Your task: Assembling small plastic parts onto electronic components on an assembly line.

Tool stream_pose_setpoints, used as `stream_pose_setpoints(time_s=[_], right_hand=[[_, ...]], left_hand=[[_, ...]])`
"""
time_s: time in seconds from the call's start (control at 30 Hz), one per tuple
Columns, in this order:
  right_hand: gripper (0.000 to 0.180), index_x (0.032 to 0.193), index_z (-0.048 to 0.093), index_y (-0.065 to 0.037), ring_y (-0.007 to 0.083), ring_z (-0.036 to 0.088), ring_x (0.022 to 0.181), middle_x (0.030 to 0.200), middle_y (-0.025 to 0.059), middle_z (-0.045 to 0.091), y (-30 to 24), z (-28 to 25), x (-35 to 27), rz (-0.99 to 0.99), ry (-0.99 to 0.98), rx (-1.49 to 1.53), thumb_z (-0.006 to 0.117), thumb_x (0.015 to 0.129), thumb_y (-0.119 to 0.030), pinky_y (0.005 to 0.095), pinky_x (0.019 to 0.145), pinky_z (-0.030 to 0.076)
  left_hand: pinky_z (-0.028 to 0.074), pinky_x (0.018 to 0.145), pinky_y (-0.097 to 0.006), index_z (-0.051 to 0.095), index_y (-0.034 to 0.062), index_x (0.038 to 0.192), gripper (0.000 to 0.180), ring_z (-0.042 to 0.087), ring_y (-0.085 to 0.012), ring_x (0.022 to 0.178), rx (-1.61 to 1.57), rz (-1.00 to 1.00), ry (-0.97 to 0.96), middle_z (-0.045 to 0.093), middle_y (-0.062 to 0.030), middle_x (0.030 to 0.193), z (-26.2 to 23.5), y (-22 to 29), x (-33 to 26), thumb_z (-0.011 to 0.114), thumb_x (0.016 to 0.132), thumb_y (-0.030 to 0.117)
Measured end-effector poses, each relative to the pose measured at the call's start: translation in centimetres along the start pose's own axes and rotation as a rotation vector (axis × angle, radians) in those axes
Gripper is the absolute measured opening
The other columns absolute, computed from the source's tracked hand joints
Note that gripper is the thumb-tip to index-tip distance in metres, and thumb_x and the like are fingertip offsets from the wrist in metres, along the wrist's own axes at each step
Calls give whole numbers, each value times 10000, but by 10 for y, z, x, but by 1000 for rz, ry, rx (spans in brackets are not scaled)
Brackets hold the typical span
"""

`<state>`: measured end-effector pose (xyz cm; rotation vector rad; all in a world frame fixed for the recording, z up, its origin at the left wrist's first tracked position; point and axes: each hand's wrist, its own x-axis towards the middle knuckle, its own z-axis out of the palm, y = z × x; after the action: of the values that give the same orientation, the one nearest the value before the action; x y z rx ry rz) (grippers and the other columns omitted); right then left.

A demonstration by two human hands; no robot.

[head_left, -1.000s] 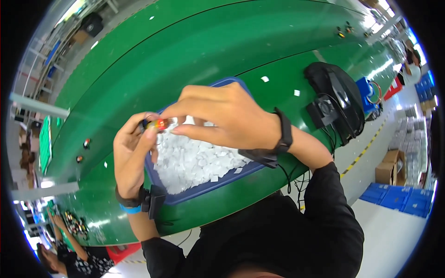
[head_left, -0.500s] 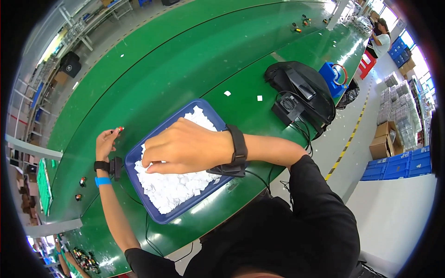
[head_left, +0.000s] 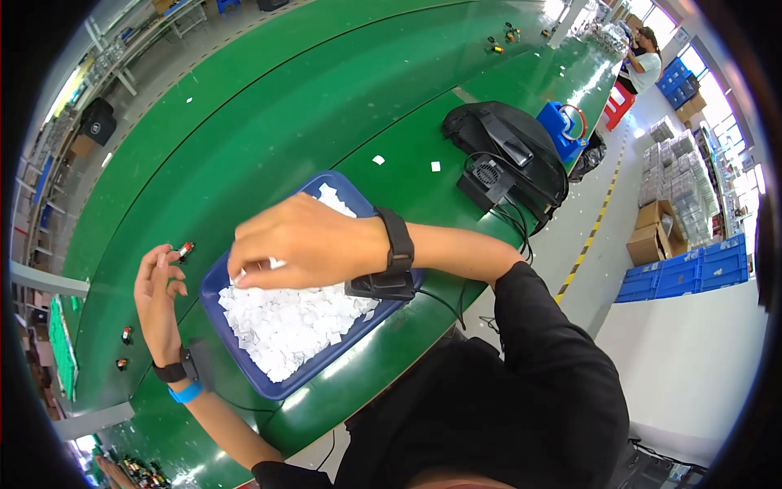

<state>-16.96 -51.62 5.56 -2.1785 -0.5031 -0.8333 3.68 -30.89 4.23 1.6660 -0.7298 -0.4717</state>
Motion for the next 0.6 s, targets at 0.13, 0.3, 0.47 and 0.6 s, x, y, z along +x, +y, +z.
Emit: stream_pose_setpoints(time_s=[0.13,0.3,0.47,0.6], right_hand=[[197,954,696,-42,116,659,753,868,43,702,36,-43,30,282,58,80,738,858,-210,274,639,538],[282,935,758,-55,109,658,689,841,46,719,210,-207,22,745,333,-124,749,835,-318,290,575,566],[421,856,687,-3,385,642,756,798,248,662,329,-455,-129,1123,200,-1182,584,858,-411,465,766,521],[519,1048,661,33,407,634,1052,1109,281,648,380,-500,-214,1534,299,-1150,682,759,-397,460,901,512]], left_hand=[[410,591,-226,598,35,1113,245,543,-70,733,-63,3,-106,626,-47,965,20,16,-17,580,984,242],[398,569,-226,580,40,1051,191,526,-68,696,-150,-39,-139,578,-27,885,21,20,-23,558,994,221],[371,564,-221,548,48,1076,184,473,-76,675,-251,-85,-14,498,4,881,-2,-11,-25,550,999,216],[364,592,-203,570,71,1204,256,480,-69,744,-326,-330,539,573,28,1018,-77,-81,-74,552,1002,227]])
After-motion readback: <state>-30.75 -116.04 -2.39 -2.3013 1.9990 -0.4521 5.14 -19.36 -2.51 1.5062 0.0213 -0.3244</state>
